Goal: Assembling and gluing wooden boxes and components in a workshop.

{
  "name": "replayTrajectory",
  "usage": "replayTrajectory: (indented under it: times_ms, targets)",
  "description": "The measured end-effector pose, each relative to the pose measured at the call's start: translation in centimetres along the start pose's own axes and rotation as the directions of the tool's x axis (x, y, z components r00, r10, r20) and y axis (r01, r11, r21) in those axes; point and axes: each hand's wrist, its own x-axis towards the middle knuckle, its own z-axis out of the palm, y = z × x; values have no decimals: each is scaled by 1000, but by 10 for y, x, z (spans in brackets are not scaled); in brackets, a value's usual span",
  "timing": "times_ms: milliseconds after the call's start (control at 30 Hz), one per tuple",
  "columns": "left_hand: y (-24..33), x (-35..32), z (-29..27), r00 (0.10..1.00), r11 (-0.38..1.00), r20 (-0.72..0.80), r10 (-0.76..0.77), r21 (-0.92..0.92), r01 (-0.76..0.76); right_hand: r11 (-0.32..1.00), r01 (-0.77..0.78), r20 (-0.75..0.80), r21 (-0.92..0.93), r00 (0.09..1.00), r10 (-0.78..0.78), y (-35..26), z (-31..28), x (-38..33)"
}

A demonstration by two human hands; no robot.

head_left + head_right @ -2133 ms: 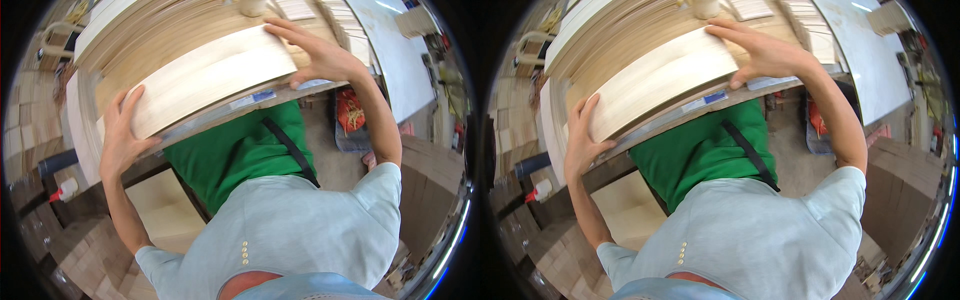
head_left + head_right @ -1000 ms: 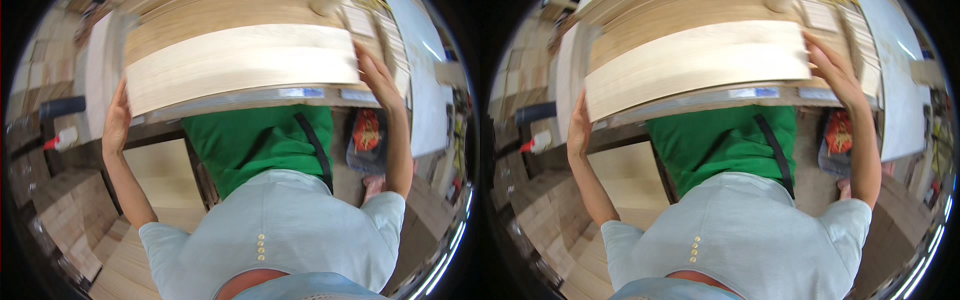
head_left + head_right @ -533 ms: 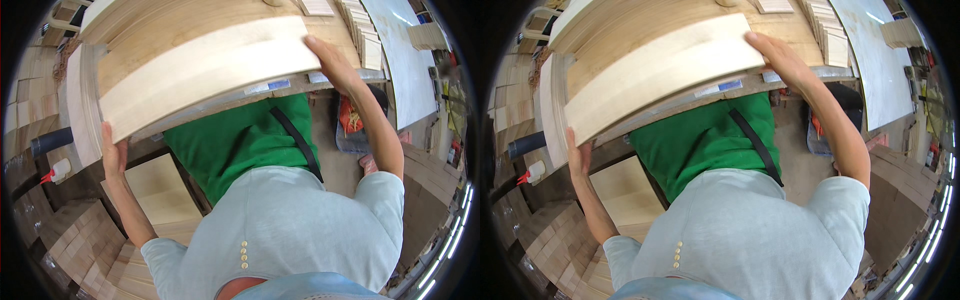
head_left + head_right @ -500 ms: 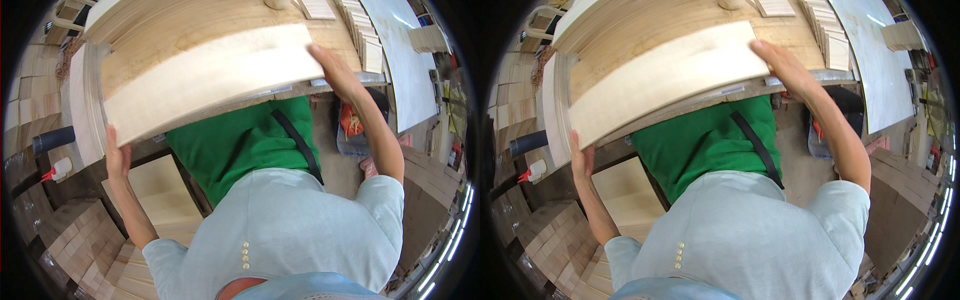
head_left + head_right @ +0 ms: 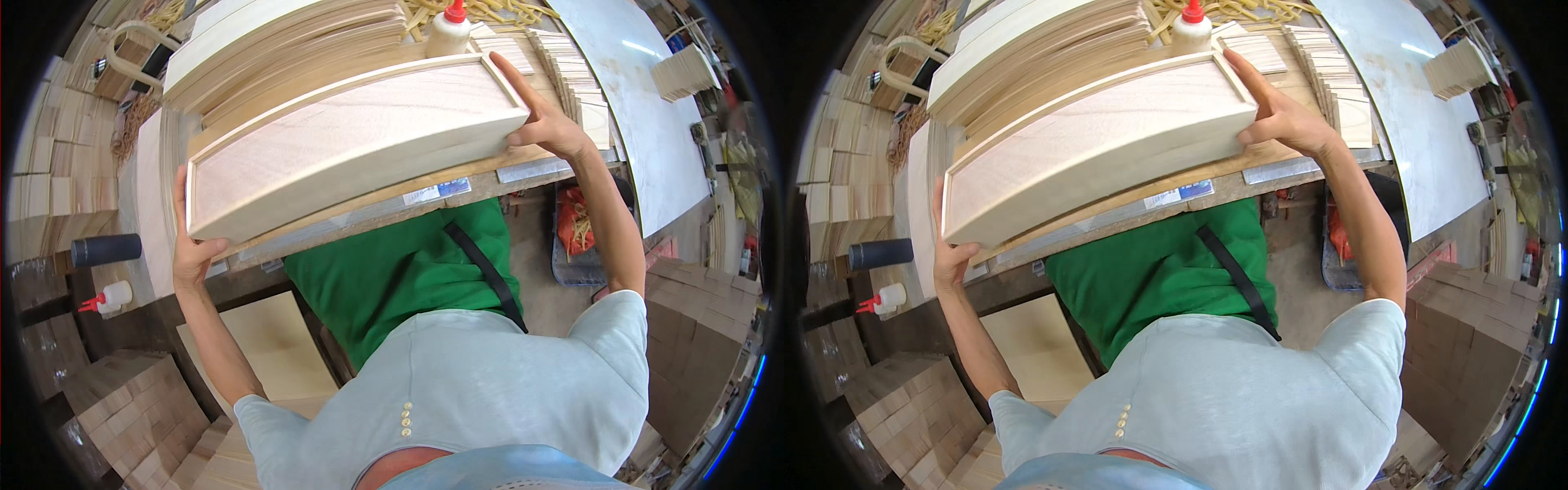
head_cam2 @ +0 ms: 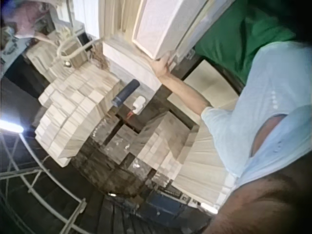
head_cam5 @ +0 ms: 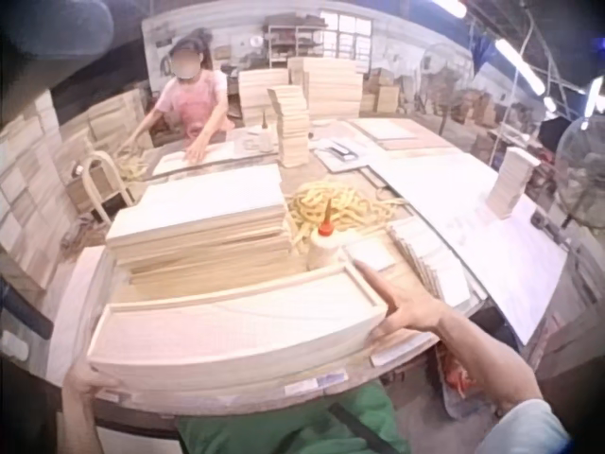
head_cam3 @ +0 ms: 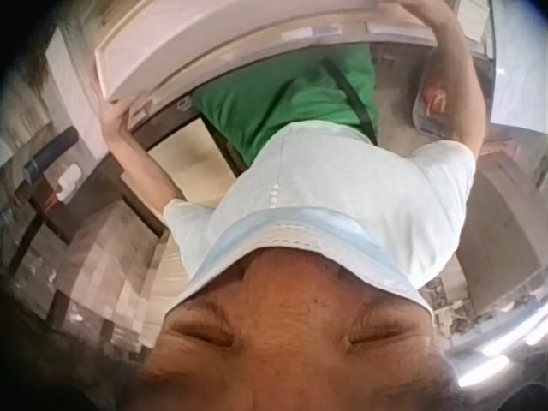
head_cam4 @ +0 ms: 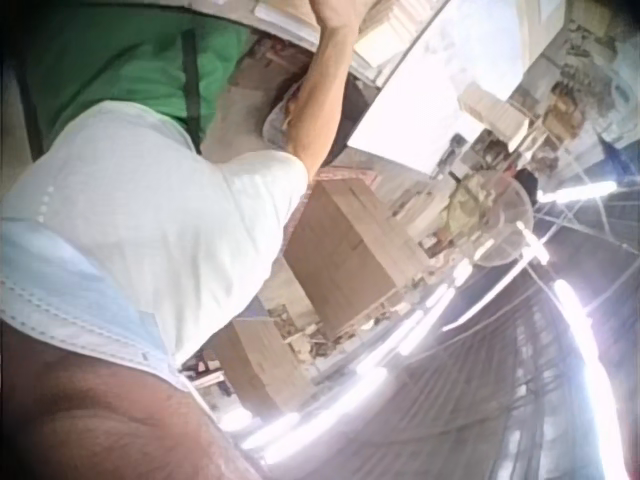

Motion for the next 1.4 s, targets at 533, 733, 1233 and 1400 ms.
replayTrajectory:
  times_ms: [533, 733, 1233, 1400]
  targets:
    - [-51, 9, 2, 996, 992, -39, 74, -97, -78, 989, -24, 69, -143, 997, 34, 25, -4, 3]
    - [-47, 8, 8, 990, 989, -124, 65, -128, -81, 997, 22, 117, -71, 993, -14, 23, -29, -2]
    - [-39, -5, 9, 975, 975, -215, 62, -196, -105, 376, -591, -658, -714, 749, -72, 64, -129, 215]
    - [-32, -24, -6, 965, 989, -236, 114, -68, -133, 541, -483, -700, -689, 638, -321, 72, -184, 243]
